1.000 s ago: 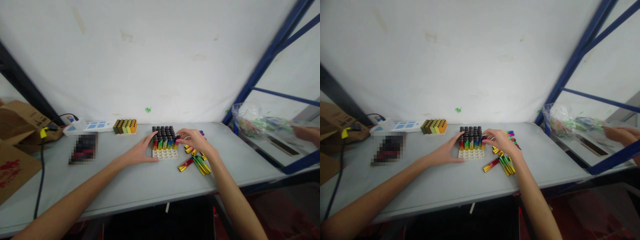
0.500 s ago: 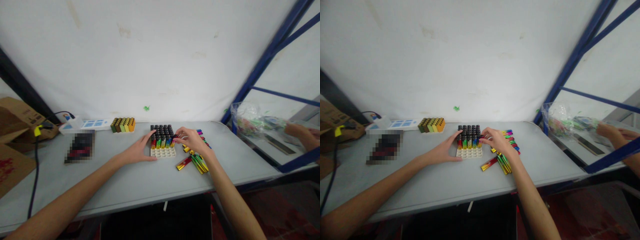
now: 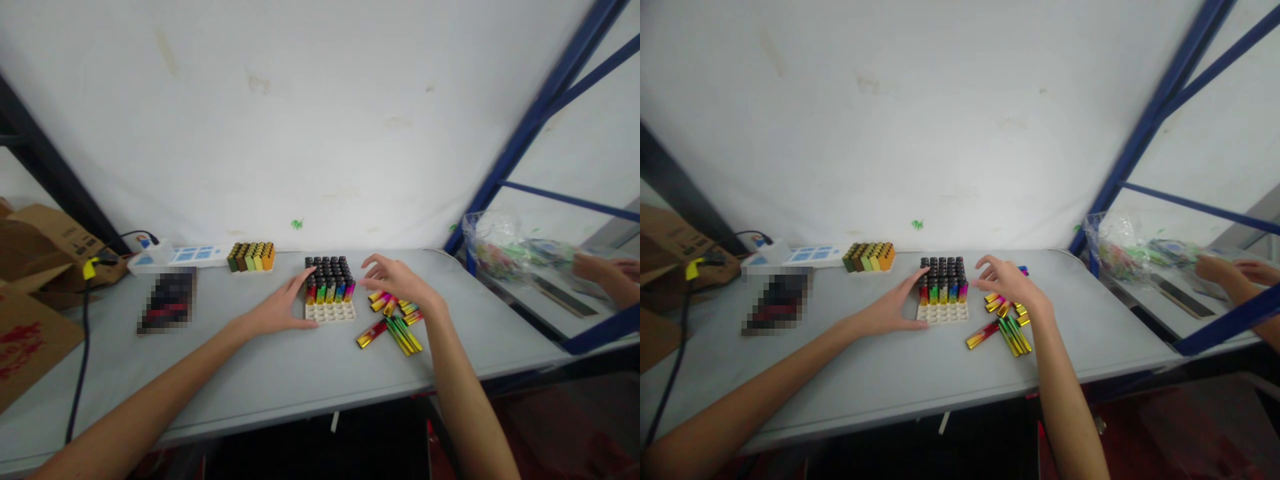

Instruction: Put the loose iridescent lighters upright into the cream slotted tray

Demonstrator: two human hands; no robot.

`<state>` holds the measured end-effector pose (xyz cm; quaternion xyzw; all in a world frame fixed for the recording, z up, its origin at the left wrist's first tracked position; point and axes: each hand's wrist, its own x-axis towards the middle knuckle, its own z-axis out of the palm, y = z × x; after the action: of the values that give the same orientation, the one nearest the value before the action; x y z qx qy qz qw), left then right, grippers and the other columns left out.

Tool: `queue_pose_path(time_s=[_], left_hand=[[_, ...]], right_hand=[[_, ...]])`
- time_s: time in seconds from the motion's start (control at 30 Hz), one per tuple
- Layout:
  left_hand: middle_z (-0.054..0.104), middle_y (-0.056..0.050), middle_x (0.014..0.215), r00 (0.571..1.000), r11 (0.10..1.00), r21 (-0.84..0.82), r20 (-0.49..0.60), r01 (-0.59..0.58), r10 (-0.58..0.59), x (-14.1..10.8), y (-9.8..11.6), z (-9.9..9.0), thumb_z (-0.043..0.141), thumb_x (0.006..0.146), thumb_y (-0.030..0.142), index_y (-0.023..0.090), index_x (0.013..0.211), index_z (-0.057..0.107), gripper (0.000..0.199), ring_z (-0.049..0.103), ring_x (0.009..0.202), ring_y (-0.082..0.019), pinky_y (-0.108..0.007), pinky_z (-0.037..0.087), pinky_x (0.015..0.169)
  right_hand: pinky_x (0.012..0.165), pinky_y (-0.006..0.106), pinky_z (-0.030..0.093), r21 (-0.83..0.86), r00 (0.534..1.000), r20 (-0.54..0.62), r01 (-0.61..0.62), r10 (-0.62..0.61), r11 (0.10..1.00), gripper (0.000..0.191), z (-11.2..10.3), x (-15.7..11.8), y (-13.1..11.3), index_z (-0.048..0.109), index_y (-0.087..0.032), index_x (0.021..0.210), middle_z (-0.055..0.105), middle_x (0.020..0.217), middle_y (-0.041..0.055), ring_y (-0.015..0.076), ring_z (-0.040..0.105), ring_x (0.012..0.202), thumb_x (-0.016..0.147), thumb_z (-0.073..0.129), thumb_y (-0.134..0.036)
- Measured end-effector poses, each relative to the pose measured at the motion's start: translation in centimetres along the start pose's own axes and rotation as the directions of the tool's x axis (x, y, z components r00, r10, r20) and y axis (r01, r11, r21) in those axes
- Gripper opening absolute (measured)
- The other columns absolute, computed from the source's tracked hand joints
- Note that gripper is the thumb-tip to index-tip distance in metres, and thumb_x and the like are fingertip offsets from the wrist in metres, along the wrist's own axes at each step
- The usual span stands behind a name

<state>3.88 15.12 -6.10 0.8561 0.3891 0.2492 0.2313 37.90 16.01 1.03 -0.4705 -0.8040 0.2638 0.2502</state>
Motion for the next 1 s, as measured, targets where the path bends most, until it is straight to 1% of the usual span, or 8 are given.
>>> queue_pose_path(time_s=[0.07, 0.17, 0.3, 0.47, 0.63, 0.8, 0.93, 1.0], left_hand=[[0.026, -0.016, 0.175, 1.000, 1.000, 0.001, 0.001, 0.000, 0.000, 0.0, 0.1, 0.0, 0.090, 0.079, 0.055, 0.027, 0.171, 0.007, 0.127, 0.033, 0.159, -0.037, -0.052, 0.026, 0.132], [0.025, -0.016, 0.175, 1.000, 1.000, 0.000, 0.004, 0.001, -0.001, 0.0, 0.0, 0.0, 0.089, 0.079, 0.055, 0.026, 0.171, 0.008, 0.126, 0.033, 0.159, -0.037, -0.053, 0.026, 0.132], [0.026, -0.016, 0.175, 1.000, 1.000, -0.004, -0.004, -0.005, 0.005, 0.0, 0.0, 0.0, 0.089, 0.079, 0.056, 0.027, 0.171, 0.009, 0.126, 0.032, 0.159, -0.037, -0.053, 0.025, 0.132], [0.027, -0.017, 0.174, 1.000, 1.000, -0.005, -0.001, -0.002, 0.002, 0.1, 0.1, 0.0, 0.090, 0.079, 0.054, 0.026, 0.171, 0.008, 0.126, 0.033, 0.159, -0.037, -0.052, 0.026, 0.132], [0.027, -0.017, 0.174, 1.000, 1.000, -0.001, -0.006, 0.002, -0.002, 0.0, 0.2, 0.0, 0.090, 0.079, 0.054, 0.025, 0.171, 0.009, 0.126, 0.034, 0.158, -0.037, -0.052, 0.026, 0.132], [0.026, -0.017, 0.174, 1.000, 1.000, 0.003, 0.003, 0.005, -0.005, 0.1, 0.1, 0.0, 0.089, 0.079, 0.055, 0.025, 0.171, 0.009, 0.126, 0.033, 0.159, -0.037, -0.051, 0.025, 0.132], [0.025, -0.017, 0.175, 1.000, 1.000, 0.004, 0.007, 0.013, -0.013, 0.1, 0.1, 0.0, 0.090, 0.078, 0.056, 0.025, 0.171, 0.008, 0.127, 0.033, 0.159, -0.037, -0.051, 0.025, 0.132], [0.026, -0.017, 0.175, 1.000, 1.000, 0.002, 0.007, 0.013, -0.013, 0.1, 0.1, 0.0, 0.090, 0.079, 0.055, 0.025, 0.171, 0.009, 0.126, 0.034, 0.158, -0.037, -0.051, 0.026, 0.132]], right_hand=[[0.080, 0.034, 0.061, -0.142, 0.992, -0.121, -0.064, 0.047, 0.988, 0.021, -1.1, 0.0, 2.3, 0.068, -0.020, 0.111, 0.082, 0.095, 0.0085, 0.0230, 0.078, 0.087, 0.101, 0.066, -0.039], [0.098, 0.043, 0.058, -0.428, 0.944, -0.302, -0.257, 0.131, 0.867, 0.019, -2.0, 0.0, 6.2, 0.074, -0.014, 0.109, 0.079, 0.109, 0.0181, 0.0297, 0.076, 0.104, 0.101, 0.062, -0.026], [0.118, 0.048, 0.046, -0.474, 0.951, -0.277, -0.262, 0.140, 0.841, 0.034, -1.9, -0.2, 9.6, 0.074, -0.012, 0.129, 0.069, 0.138, 0.0227, 0.0330, 0.065, 0.132, 0.099, 0.060, -0.017], [0.119, 0.038, 0.046, -0.485, 0.982, -0.134, -0.183, 0.135, 0.855, 0.038, -1.3, -0.3, 10.4, 0.074, -0.019, 0.131, 0.071, 0.141, 0.0138, 0.0253, 0.064, 0.135, 0.099, 0.057, -0.012], [0.117, 0.044, 0.047, -0.512, 0.974, -0.146, -0.222, 0.171, 0.830, 0.041, -1.5, -0.1, 11.0, 0.069, -0.010, 0.139, 0.070, 0.137, 0.0225, 0.0309, 0.066, 0.130, 0.101, 0.056, -0.017], [0.127, 0.047, 0.034, -0.528, 0.966, -0.165, -0.256, 0.198, 0.810, 0.058, -1.3, -0.1, 11.5, 0.061, -0.007, 0.147, 0.056, 0.156, 0.0240, 0.0318, 0.051, 0.148, 0.090, 0.053, -0.001], [0.121, 0.038, 0.043, -0.513, 0.974, -0.097, -0.225, 0.204, 0.828, 0.058, -1.0, -0.1, 11.4, 0.063, -0.008, 0.145, 0.064, 0.149, 0.0201, 0.0268, 0.061, 0.138, 0.089, 0.052, -0.001], [0.119, 0.038, 0.046, -0.513, 0.976, -0.086, -0.217, 0.202, 0.831, 0.055, -1.0, 0.0, 11.3, 0.064, -0.008, 0.144, 0.066, 0.146, 0.0208, 0.0280, 0.063, 0.135, 0.090, 0.054, -0.003]])
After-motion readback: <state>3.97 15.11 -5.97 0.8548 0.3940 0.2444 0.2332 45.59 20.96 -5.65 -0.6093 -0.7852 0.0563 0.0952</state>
